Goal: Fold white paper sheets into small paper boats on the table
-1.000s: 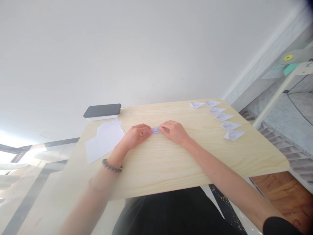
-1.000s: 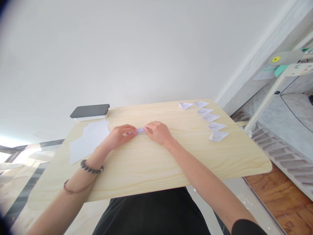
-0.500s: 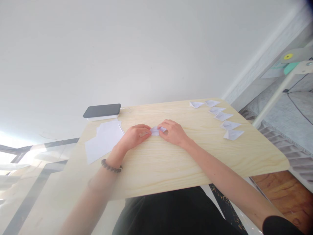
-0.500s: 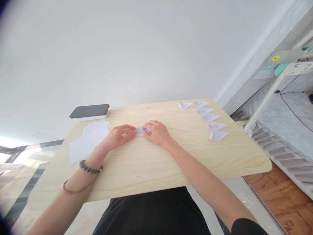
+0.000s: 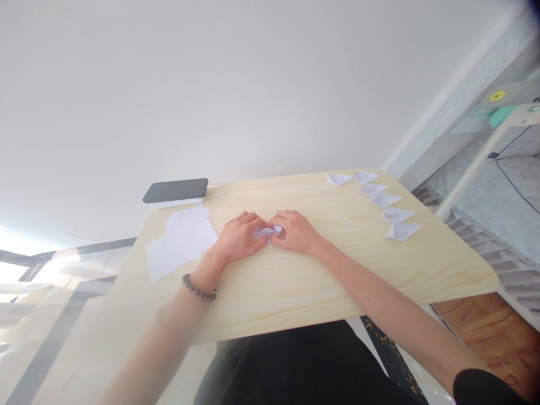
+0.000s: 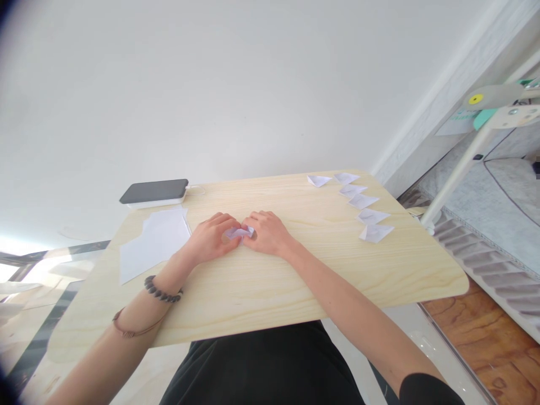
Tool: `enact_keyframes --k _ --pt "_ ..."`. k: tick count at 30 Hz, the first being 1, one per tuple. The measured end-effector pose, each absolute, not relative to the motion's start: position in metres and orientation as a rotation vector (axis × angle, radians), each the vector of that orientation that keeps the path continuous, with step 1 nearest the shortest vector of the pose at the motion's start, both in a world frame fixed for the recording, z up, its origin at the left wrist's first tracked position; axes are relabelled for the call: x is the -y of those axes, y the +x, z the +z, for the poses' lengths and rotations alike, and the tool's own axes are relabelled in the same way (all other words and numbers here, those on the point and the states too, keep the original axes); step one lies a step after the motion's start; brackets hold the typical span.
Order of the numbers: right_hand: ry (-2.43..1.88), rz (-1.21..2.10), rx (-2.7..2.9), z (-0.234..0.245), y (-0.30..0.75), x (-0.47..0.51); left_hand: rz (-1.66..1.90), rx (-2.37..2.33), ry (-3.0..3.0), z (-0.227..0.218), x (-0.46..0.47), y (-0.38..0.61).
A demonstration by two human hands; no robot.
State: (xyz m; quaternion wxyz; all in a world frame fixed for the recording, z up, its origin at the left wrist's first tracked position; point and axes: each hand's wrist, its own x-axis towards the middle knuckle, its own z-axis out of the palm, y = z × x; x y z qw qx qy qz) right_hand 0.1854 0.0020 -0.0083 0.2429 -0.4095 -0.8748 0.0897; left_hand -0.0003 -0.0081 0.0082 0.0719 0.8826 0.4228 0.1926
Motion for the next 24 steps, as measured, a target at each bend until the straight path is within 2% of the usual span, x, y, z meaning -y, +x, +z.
enact_keyframes --k 24 --pt "-1.167 0.2 2.401 -0.0055 0.185 -0.0014 0.504 -1.419 2.606 0.0053 0.0068 0.0035"
